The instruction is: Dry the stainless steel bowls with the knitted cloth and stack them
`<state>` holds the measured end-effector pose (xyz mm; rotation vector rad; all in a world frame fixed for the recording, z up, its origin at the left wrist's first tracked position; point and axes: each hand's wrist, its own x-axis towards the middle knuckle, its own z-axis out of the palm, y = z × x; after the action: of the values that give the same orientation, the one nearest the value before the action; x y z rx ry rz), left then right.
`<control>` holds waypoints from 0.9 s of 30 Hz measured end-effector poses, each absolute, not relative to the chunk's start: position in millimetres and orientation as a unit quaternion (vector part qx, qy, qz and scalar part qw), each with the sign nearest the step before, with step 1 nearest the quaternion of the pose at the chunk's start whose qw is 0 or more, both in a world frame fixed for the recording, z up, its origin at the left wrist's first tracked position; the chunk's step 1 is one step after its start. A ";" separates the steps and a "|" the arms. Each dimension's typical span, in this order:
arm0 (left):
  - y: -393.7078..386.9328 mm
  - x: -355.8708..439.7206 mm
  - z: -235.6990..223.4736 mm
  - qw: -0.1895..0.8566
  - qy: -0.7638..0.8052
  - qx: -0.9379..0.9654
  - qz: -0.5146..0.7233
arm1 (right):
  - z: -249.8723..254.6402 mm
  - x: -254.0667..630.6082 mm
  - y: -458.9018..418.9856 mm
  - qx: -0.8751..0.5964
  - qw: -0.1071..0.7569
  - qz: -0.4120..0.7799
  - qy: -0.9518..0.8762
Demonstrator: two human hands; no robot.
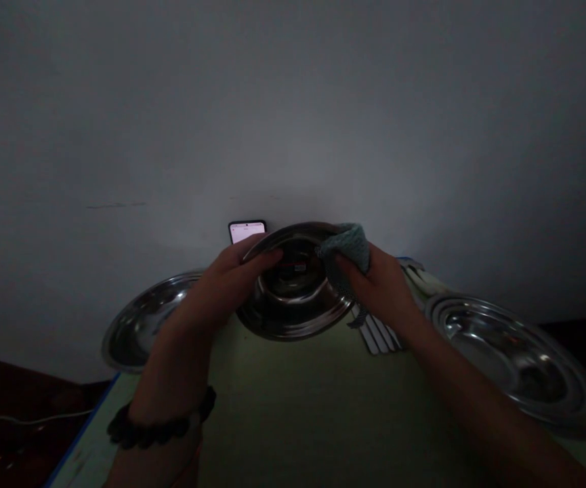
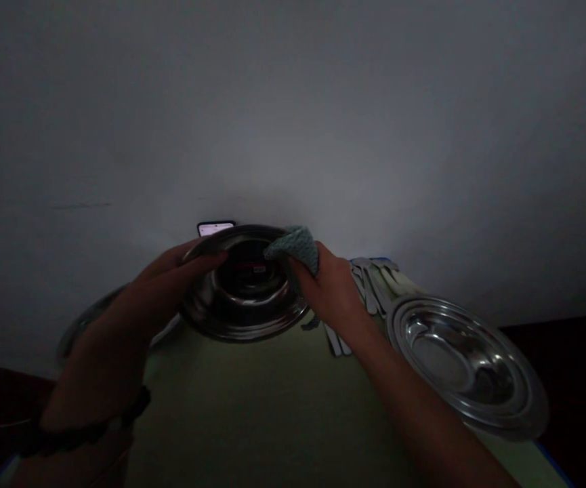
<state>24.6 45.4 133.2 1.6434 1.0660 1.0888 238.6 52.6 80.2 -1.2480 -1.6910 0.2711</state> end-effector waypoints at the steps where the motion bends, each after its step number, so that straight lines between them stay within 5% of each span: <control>1: 45.2 25.6 132.7 0.440 0.424 0.666 0.428 | 80.2 238.5 52.5 -0.518 0.483 0.110 -0.697; 27: 48.7 29.8 126.6 0.458 0.428 0.602 0.494 | 83.6 238.0 55.7 -0.464 0.529 0.154 -0.694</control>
<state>29.8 48.7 126.6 1.4845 1.0545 1.2182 238.0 55.7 83.6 -1.1069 -1.6560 0.3685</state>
